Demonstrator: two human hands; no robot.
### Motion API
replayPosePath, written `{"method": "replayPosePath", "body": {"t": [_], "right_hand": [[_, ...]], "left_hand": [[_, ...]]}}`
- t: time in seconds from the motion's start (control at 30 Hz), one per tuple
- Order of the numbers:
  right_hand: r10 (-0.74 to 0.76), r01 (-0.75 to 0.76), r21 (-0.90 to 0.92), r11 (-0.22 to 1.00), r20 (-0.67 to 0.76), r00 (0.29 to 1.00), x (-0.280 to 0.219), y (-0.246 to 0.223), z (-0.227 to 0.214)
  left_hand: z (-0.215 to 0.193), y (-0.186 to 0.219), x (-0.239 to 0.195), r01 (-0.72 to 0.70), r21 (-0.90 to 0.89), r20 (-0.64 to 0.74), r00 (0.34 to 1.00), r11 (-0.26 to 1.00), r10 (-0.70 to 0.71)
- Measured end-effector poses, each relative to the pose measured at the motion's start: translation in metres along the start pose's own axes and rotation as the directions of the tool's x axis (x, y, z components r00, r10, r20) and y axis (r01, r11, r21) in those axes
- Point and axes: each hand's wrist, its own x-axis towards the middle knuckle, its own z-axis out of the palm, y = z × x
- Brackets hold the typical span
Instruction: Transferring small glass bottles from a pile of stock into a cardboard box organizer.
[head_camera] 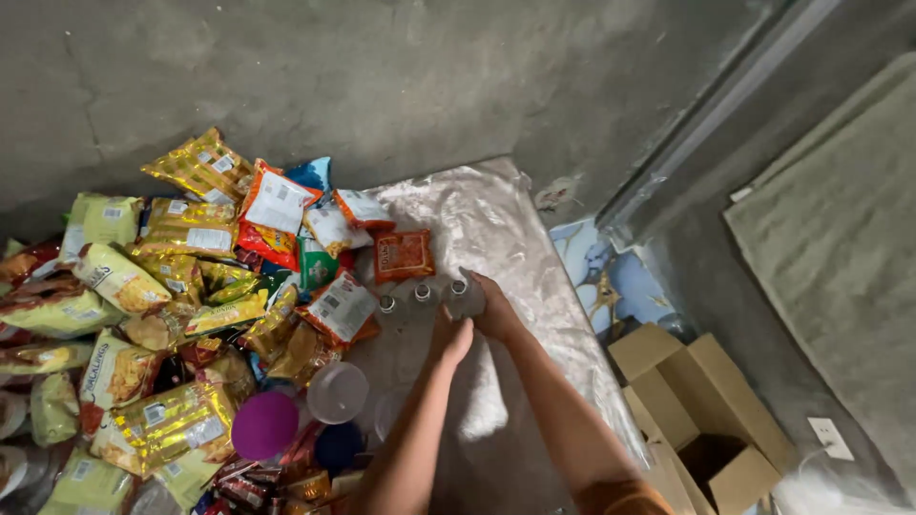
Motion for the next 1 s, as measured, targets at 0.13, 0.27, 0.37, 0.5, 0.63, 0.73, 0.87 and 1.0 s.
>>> {"method": "replayPosePath", "body": {"t": [0.13, 0.27, 0.37, 0.5, 0.63, 0.73, 0.87, 1.0], "right_hand": [[-0.002, 0.01, -0.104, 0.995, 0.071, 0.997, 0.014, 0.002, 0.009], [0.043, -0.053, 0.108, 0.993, 0.086, 0.995, 0.011, 0.009, 0.02], [0.099, -0.122, 0.292, 0.949, 0.09, 0.991, -0.007, 0.013, 0.018], [0.157, -0.184, 0.516, 0.837, 0.096, 0.983, -0.034, 0.008, 0.009], [0.031, -0.034, -0.038, 0.999, -0.066, 0.997, -0.067, -0.026, -0.013], [0.104, -0.064, 0.2, 0.978, -0.194, 0.976, -0.096, -0.035, -0.015], [0.17, -0.07, 0.335, 0.94, -0.281, 0.945, -0.14, -0.053, -0.005], [0.218, -0.038, 0.383, 0.923, -0.438, 0.872, -0.189, -0.119, -0.004]], "left_hand": [[0.001, -0.004, -0.009, -0.063, 0.037, -0.011, 0.998, 0.997, 0.064], [0.0, 0.012, -0.01, -0.072, 0.041, -0.045, 0.996, 0.997, 0.074], [0.003, 0.009, -0.006, -0.059, 0.081, -0.032, 0.998, 0.995, 0.062], [-0.008, 0.025, -0.013, -0.038, 0.17, 0.052, 0.998, 0.985, 0.029], [-0.018, 0.055, -0.032, -0.114, 0.07, 0.105, 0.989, 0.991, 0.106], [-0.048, 0.134, -0.077, 0.003, -0.124, 0.27, 0.962, 0.992, 0.031], [-0.038, 0.125, -0.114, 0.169, -0.224, 0.496, 0.868, 0.96, -0.037], [-0.028, 0.114, -0.154, 0.176, -0.49, 0.598, 0.78, 0.854, 0.182]]}}
